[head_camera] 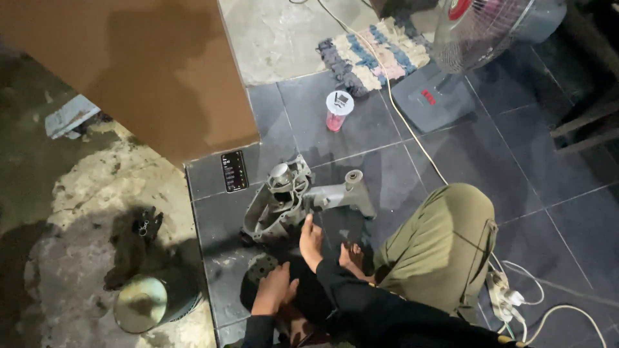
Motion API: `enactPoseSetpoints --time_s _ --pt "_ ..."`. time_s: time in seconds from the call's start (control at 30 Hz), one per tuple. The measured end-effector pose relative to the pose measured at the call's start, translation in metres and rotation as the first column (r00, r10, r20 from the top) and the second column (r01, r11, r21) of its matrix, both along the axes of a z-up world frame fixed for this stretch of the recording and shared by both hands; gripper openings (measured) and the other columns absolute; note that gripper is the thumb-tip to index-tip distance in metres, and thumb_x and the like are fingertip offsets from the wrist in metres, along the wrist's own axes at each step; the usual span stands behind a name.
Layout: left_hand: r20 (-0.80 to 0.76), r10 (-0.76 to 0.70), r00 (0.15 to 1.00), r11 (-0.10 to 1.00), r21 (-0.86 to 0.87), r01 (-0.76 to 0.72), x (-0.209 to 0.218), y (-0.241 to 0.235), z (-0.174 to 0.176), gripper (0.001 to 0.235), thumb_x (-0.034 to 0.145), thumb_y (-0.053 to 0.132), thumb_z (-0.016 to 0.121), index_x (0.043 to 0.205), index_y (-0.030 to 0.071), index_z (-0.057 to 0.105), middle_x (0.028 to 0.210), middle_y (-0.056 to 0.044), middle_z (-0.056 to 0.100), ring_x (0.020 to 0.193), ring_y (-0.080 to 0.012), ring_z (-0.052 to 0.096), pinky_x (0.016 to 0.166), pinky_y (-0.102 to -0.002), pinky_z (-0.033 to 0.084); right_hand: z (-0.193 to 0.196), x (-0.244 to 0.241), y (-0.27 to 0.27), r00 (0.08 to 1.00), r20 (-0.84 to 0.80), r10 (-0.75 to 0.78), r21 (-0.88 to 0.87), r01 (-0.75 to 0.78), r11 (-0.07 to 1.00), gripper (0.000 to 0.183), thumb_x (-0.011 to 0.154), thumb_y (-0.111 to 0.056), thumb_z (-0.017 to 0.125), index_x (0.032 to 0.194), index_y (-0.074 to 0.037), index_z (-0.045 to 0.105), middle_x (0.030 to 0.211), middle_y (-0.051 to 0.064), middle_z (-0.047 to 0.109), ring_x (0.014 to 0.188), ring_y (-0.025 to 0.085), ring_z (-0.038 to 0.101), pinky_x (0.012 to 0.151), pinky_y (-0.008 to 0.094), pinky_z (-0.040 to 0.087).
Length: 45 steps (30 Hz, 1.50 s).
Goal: The person sits on the floor and uses a small tool to scrape and clean the surface of a grey metal part. They repeatedly rub the tool against the metal, occasionally pausing to inspect the surface.
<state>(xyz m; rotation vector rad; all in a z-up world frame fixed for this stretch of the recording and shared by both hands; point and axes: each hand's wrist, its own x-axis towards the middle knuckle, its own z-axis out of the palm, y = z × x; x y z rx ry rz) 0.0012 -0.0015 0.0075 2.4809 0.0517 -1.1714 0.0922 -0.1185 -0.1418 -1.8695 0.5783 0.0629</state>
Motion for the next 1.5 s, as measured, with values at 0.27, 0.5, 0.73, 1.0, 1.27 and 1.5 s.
enactPoseSetpoints --time_s 0.27,0.5,0.73,1.0,1.27,1.5 --pt "-0.082 0.007 0.997 0.999 0.032 -0.004 0.007 -0.002 0.011 0.061 0.107 0.043 0.048 0.156 0.01 0.033 0.144 -0.014 0.054 0.129 -0.0352 0.056 0.105 -0.052 0.048 0.0 -0.009 -0.002 0.997 -0.051 0.054 -0.054 -0.057 0.997 0.07 0.104 -0.062 0.03 0.062 -0.008 0.048 0.062 0.016 0.054 0.062 0.035 0.053 0.067 0.051 0.035" --pt "-0.025 -0.016 1.0 1.0 0.021 0.017 0.007 -0.002 0.015 0.062 0.107 0.043 0.048 0.157 0.011 0.031 0.145 -0.016 0.053 0.129 -0.038 0.056 0.104 -0.053 0.047 0.007 0.0 -0.002 0.995 0.082 0.056 -0.029 -0.053 0.998 0.067 0.106 -0.06 0.034 0.057 -0.014 0.035 0.051 0.006 0.037 0.05 0.024 0.038 0.057 0.046 0.028" --pt "-0.107 0.032 0.994 0.999 0.04 -0.028 0.006 -0.003 0.017 0.059 0.107 0.041 0.048 0.157 0.013 0.034 0.148 -0.013 0.052 0.134 -0.0349 0.054 0.109 -0.053 0.044 0.017 0.011 0.001 0.996 -0.084 -0.004 0.045 0.008 0.999 0.069 0.103 -0.064 0.034 0.056 -0.014 0.039 0.053 0.01 0.044 0.052 0.032 0.051 0.058 0.05 0.037" --pt "-0.094 0.023 0.995 1.0 0.013 -0.022 0.008 -0.003 0.02 0.062 0.107 0.041 0.048 0.159 0.012 0.031 0.15 -0.014 0.05 0.135 -0.035 0.052 0.11 -0.053 0.043 -0.005 -0.007 -0.004 0.991 -0.04 0.128 0.066 -0.125 0.99 0.065 0.107 -0.063 0.028 0.06 -0.019 0.026 0.055 0.004 0.027 0.05 0.021 0.027 0.059 0.043 0.018" --pt "-0.068 0.017 0.998 0.999 0.049 -0.013 0.007 -0.006 0.028 0.056 0.107 0.039 0.049 0.154 0.011 0.037 0.143 -0.015 0.056 0.13 -0.035 0.056 0.106 -0.05 0.046 0.011 -0.007 -0.007 0.994 -0.001 0.112 0.015 -0.112 0.994 0.069 0.103 -0.067 0.026 0.057 -0.016 0.033 0.053 0.004 0.04 0.052 0.023 0.042 0.057 0.046 0.028" --pt "-0.13 0.013 0.991 0.999 0.044 -0.008 0.006 -0.004 0.021 0.061 0.108 0.04 0.049 0.16 0.013 0.029 0.15 -0.013 0.051 0.136 -0.0334 0.052 0.111 -0.052 0.043 0.013 -0.007 0.002 0.997 -0.077 0.006 0.137 0.005 0.991 0.066 0.103 -0.069 0.034 0.059 -0.021 0.025 0.054 -0.001 0.025 0.054 0.015 0.025 0.057 0.041 0.02"
